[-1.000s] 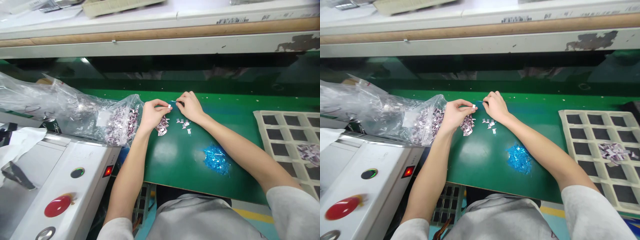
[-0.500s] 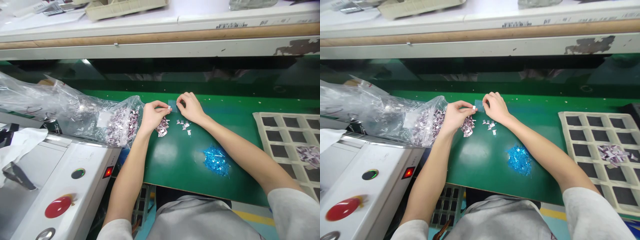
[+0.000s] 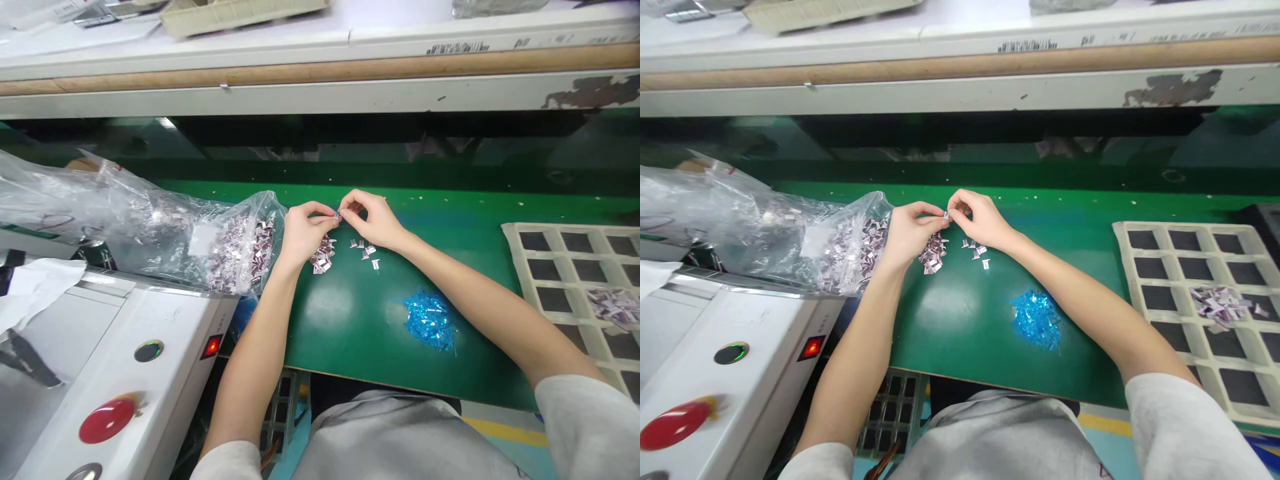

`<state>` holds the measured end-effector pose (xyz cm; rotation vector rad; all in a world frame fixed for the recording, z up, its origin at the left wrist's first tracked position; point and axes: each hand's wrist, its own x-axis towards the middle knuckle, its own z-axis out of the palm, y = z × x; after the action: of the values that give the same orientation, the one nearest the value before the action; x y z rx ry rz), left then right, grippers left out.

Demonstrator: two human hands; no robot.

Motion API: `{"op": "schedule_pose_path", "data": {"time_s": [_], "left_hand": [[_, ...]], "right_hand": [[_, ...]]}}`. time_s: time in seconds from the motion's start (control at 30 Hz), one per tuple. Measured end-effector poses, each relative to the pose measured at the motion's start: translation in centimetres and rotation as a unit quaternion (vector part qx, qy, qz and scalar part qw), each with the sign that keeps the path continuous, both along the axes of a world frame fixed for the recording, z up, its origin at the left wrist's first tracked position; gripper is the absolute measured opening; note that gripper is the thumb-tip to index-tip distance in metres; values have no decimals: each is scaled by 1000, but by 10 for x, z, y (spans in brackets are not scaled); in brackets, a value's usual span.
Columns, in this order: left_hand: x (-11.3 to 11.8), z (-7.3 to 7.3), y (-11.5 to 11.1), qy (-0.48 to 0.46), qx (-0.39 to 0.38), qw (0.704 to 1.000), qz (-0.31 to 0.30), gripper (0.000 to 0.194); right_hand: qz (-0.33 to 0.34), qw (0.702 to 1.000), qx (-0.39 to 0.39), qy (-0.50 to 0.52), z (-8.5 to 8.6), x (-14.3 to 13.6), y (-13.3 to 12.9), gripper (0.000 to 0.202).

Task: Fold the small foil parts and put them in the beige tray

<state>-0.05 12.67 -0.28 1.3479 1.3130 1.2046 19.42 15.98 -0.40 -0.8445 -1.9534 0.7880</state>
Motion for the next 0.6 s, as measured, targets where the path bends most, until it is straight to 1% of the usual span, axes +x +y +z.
{"op": "schedule_pose_path", "data": {"time_s": [0.1, 0.23, 0.33, 0.47, 0.53, 0.6], "left_hand": [[1, 1, -1, 2, 1, 1000, -3, 21], [0, 1, -1, 9, -4, 1000, -12, 21], [1, 0, -1, 15, -1, 1000, -20, 21], [2, 1, -2, 26, 11, 999, -27, 23], [-1, 3, -2, 35, 18, 999, -32, 27], [-6, 7, -1, 84, 35, 996, -25, 24]], "right_hand": [[1, 1000, 21, -5, -5, 0, 3, 11], [-6, 1000, 21, -4, -8, 0, 5, 9], [-2, 1000, -4, 20, -8, 0, 5, 6], [44, 997, -55, 30, -8, 0, 6, 18], [51, 997, -56, 21, -5, 1, 6, 18], [53, 997, -51, -2, 0, 4, 6, 17]]}}
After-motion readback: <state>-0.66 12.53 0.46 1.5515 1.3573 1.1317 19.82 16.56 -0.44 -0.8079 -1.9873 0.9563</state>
